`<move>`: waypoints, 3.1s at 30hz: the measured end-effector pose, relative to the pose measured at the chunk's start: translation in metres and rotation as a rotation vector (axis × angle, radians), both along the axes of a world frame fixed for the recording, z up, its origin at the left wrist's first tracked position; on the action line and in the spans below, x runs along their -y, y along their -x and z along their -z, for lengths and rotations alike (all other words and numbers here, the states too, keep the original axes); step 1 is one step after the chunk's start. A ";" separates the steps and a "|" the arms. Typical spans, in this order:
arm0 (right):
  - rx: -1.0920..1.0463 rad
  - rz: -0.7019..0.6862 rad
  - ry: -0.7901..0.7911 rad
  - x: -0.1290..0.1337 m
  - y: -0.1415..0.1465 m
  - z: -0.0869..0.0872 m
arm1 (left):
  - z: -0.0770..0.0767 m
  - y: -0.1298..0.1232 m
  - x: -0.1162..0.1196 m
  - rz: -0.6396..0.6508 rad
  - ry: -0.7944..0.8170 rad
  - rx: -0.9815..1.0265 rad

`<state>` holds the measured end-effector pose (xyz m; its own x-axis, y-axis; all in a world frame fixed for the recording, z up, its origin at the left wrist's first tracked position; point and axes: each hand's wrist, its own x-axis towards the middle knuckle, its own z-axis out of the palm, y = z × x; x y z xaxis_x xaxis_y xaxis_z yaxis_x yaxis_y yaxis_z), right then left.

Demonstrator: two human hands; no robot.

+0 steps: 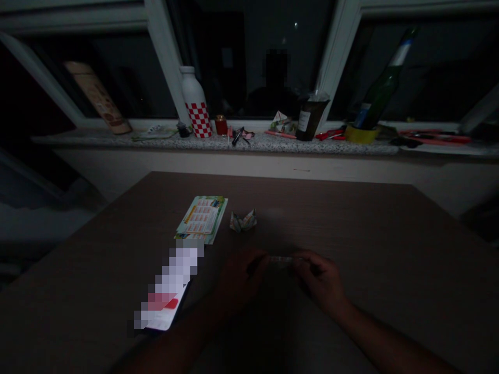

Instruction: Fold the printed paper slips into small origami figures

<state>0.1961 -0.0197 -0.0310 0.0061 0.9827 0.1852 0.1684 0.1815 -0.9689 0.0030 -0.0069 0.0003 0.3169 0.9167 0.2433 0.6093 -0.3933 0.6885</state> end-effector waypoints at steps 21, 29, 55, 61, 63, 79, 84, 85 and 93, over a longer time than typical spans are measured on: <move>0.103 -0.015 -0.115 -0.002 -0.002 0.003 | 0.012 0.002 -0.001 -0.046 -0.114 0.058; 0.089 0.025 -0.077 -0.003 0.001 0.005 | 0.010 0.000 0.001 -0.070 -0.051 0.027; 0.586 -0.091 -0.197 0.005 -0.002 0.000 | 0.009 -0.009 0.019 0.270 -0.129 -0.319; 0.517 -0.146 -0.195 0.004 -0.002 -0.003 | -0.002 -0.007 0.029 0.350 -0.125 -0.195; 0.450 -0.150 -0.203 0.004 -0.002 -0.006 | -0.007 -0.004 0.029 0.354 -0.062 -0.088; 0.271 -0.184 -0.229 0.006 0.000 -0.001 | 0.008 -0.010 0.014 0.231 0.549 0.368; 0.271 -0.202 -0.195 0.006 0.000 -0.001 | 0.006 -0.011 0.013 0.248 0.587 0.316; 0.264 -0.215 -0.184 0.006 0.001 -0.001 | 0.006 -0.011 0.013 0.249 0.580 0.312; 0.277 -0.232 -0.168 0.007 0.002 -0.005 | 0.004 -0.014 0.014 0.200 0.522 0.256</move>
